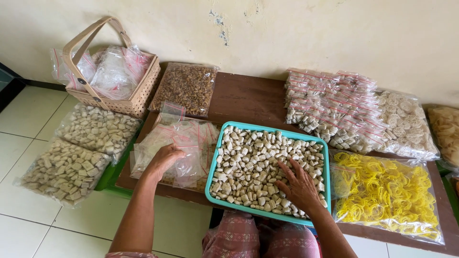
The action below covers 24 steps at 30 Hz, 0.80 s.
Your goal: Packing small snack items into individual plastic zip-lock bags from a large tray
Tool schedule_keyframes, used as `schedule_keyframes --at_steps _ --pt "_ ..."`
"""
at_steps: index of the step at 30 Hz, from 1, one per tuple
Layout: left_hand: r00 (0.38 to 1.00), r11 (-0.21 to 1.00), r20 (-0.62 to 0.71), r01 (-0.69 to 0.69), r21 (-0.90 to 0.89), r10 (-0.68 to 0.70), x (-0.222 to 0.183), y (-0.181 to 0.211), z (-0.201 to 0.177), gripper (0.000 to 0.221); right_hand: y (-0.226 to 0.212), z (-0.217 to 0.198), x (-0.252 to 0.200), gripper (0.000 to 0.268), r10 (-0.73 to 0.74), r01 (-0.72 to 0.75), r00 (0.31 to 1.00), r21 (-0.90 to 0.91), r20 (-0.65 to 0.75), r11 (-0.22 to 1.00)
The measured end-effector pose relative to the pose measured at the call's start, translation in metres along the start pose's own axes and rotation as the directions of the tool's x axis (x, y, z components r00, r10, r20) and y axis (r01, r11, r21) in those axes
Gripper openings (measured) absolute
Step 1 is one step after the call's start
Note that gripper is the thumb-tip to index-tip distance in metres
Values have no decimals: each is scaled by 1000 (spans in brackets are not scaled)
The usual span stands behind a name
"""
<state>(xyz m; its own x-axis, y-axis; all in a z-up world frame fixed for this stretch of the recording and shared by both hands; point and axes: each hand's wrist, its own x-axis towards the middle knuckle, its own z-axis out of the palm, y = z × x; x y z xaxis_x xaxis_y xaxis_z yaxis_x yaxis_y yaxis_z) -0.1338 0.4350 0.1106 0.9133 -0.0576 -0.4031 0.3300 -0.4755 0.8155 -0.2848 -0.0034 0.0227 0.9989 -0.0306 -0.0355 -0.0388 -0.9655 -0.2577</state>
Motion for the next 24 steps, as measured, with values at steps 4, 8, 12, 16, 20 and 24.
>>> schedule_keyframes --at_steps 4,8,12,16,20,24 --pt "994 997 -92 -46 67 52 -24 12 11 45 -14 -29 -2 72 64 -79 992 142 110 987" --pt "946 956 -144 -291 32 292 -41 25 46 27 0 -28 4 67 51 -75 995 306 86 949" --pt "845 855 -154 -519 -7 512 -38 22 90 28 -18 -63 -1 52 45 0 994 399 -102 917" --pt "839 834 -17 -543 -91 544 -56 38 124 24 -70 -104 -9 44 -88 297 913 502 -398 812" --pt "839 854 173 -488 -182 517 -72 48 154 27 -96 -113 -16 48 -106 317 931 633 -348 706" --pt "772 849 356 -460 -259 526 -120 88 147 43 -85 -96 -13 48 -25 232 960 738 -279 634"
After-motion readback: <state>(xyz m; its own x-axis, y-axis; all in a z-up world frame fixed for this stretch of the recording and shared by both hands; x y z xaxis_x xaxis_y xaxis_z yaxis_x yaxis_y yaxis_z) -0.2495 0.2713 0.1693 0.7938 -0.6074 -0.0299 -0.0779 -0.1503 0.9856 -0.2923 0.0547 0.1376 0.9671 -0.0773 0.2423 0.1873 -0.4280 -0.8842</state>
